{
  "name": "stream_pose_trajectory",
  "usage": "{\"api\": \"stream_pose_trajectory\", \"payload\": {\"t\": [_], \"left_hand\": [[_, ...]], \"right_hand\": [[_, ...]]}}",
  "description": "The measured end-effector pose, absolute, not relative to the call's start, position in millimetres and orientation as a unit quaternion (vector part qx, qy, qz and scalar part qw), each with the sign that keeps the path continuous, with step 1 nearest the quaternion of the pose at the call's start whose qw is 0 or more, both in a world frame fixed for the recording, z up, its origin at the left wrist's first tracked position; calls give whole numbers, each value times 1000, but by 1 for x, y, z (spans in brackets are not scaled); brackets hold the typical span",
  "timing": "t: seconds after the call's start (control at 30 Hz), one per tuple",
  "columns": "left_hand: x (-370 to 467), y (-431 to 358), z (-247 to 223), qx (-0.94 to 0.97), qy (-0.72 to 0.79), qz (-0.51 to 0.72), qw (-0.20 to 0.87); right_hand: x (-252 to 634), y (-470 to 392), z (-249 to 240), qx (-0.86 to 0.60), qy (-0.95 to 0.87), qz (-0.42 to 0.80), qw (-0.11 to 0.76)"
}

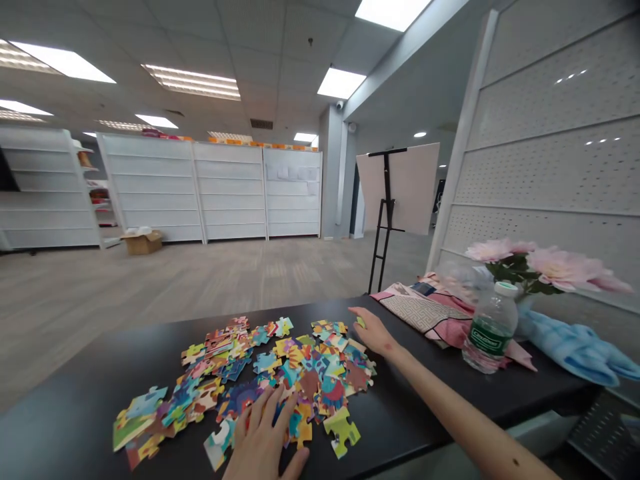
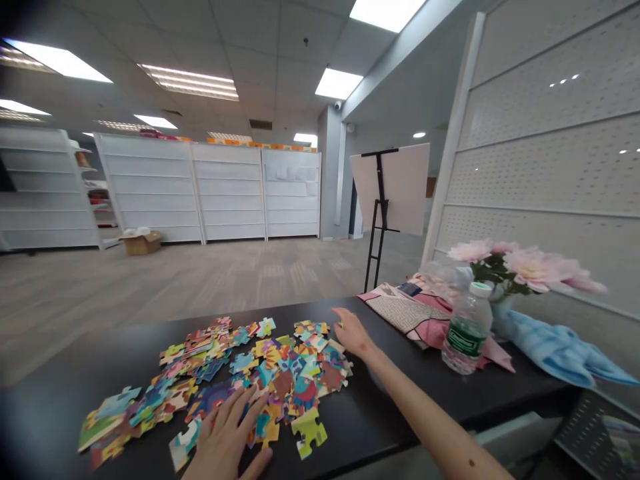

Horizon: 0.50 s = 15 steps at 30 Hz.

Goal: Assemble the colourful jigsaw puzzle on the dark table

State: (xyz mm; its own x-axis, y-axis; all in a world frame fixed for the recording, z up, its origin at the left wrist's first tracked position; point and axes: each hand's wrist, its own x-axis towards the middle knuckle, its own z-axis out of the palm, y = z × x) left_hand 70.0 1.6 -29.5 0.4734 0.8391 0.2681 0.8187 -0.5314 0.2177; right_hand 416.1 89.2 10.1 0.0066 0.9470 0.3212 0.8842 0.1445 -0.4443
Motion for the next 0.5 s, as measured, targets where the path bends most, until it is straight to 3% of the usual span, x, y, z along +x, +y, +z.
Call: {"api": "stream_pose_trajectory", "payload": {"t": [0.2, 0.5], "left_hand": [[71, 6, -32, 854, 495, 153, 45], [76, 5, -26, 842, 519, 140, 46]], "right_hand": [[414, 104, -1, -583, -760, 82, 274], [483, 101, -2, -667, -627, 50, 400]]}}
